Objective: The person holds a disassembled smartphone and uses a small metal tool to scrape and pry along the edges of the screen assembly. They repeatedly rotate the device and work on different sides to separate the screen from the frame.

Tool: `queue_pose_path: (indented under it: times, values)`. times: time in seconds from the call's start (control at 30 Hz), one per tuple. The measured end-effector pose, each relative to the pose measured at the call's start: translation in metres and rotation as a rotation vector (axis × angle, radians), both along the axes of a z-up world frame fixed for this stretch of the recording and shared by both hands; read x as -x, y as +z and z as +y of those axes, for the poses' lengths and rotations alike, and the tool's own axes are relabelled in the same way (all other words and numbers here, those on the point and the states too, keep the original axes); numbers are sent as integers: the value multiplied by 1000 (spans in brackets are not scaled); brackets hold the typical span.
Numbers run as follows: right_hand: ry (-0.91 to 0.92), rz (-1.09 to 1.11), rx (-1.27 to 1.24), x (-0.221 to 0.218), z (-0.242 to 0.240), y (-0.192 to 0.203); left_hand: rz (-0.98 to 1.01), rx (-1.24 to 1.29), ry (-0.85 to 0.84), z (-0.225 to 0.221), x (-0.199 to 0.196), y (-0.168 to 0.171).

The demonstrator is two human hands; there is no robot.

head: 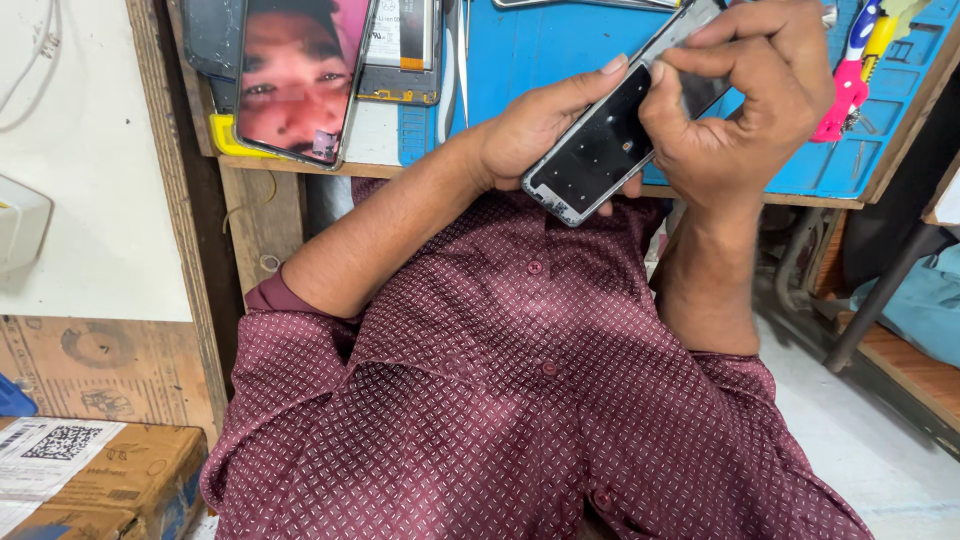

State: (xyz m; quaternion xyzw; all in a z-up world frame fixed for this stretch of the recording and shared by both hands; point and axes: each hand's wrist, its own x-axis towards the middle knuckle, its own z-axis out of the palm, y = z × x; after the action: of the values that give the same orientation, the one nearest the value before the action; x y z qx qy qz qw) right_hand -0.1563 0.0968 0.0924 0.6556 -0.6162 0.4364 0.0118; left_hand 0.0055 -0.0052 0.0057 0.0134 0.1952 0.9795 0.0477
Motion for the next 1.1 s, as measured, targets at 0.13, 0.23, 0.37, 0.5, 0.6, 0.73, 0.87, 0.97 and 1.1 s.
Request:
queue_pose_path:
  times: [0.13,0.23,0.37,0.5,0.6,0.73,0.87,0.97,1.1]
  values:
    - [-202,50,6,9,-1,-9,11,8,24,4,4,-3]
    - [-191,-14,-3,13,-3,-9,-3,-23,28,3,4,-1]
    - [-56,20,2,1,0,-2,-71,-50,18,3,1,-1]
    - [-87,-7,-21,8,1,3,-43,19,43,5,2,1]
    - [-242,-254,-84,15,-5,-2,-27,10,33,5,4,5]
    - [-99,-45,-34,12,0,6,-91,-10,36,2,4,7]
    - [-54,-65,-71,7,3,7,-84,24,64,5,3,1]
    - [-84,-94,-43,14,6,4,48,-39,24,4,7,-2]
    - [-97,-145,-16,16,6,2,30,-67,10,5,7,0]
